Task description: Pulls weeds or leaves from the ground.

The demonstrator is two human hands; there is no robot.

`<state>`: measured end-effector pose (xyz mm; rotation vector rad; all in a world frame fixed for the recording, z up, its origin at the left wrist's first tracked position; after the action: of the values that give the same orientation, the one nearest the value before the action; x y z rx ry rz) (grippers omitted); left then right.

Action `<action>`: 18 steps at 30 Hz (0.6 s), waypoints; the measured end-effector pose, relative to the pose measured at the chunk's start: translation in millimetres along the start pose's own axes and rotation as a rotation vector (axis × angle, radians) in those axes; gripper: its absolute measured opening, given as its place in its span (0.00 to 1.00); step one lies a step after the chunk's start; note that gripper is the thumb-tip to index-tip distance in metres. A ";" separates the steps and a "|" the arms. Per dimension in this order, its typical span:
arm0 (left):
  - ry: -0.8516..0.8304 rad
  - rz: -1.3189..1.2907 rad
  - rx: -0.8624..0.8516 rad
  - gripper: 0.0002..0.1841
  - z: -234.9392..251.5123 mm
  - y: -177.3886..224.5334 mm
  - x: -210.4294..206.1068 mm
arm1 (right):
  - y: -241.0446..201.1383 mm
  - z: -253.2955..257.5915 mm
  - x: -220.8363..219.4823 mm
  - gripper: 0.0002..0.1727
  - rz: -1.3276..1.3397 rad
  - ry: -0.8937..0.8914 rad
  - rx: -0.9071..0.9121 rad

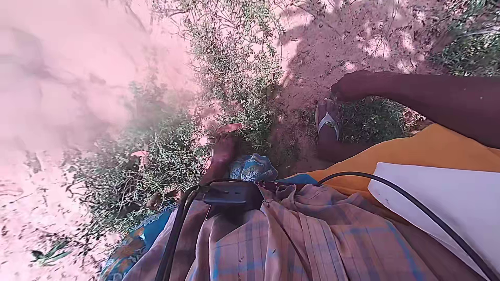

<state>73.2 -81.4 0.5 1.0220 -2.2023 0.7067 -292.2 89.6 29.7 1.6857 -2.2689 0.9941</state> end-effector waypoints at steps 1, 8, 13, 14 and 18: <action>0.030 -0.063 -0.006 0.13 -1.4 5.1 5.9 | 0.6 -0.1 -1.6 0.16 0.006 -0.010 -0.001; 0.335 -0.322 -0.586 0.12 -44.7 95.7 75.6 | -1.0 2.3 -3.8 0.16 0.019 -0.028 0.000; -0.168 -0.030 -0.775 0.24 -42.3 178.5 24.1 | 6.9 -1.3 -10.1 0.17 0.061 -0.037 -0.034; -0.226 0.030 -0.754 0.30 -37.0 181.7 8.5 | 10.7 -2.8 -13.6 0.17 0.070 -0.034 -0.036; -0.476 0.327 -0.679 0.34 -54.8 164.8 -18.2 | 22.6 -7.3 -27.2 0.18 0.106 -0.051 -0.047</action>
<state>-33.0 56.7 -9.8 0.5091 -2.7549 -0.2090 -304.5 119.0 12.8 1.6041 -2.4170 0.9203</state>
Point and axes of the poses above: each hand's wrist, its own z-axis towards the middle knuckle, its own x-axis out of the back of the hand, y = z × x, the point moved 5 cm from there along z, towards the middle knuckle, and after that the axes turned 15 degrees about x, right-handed, at the moved point
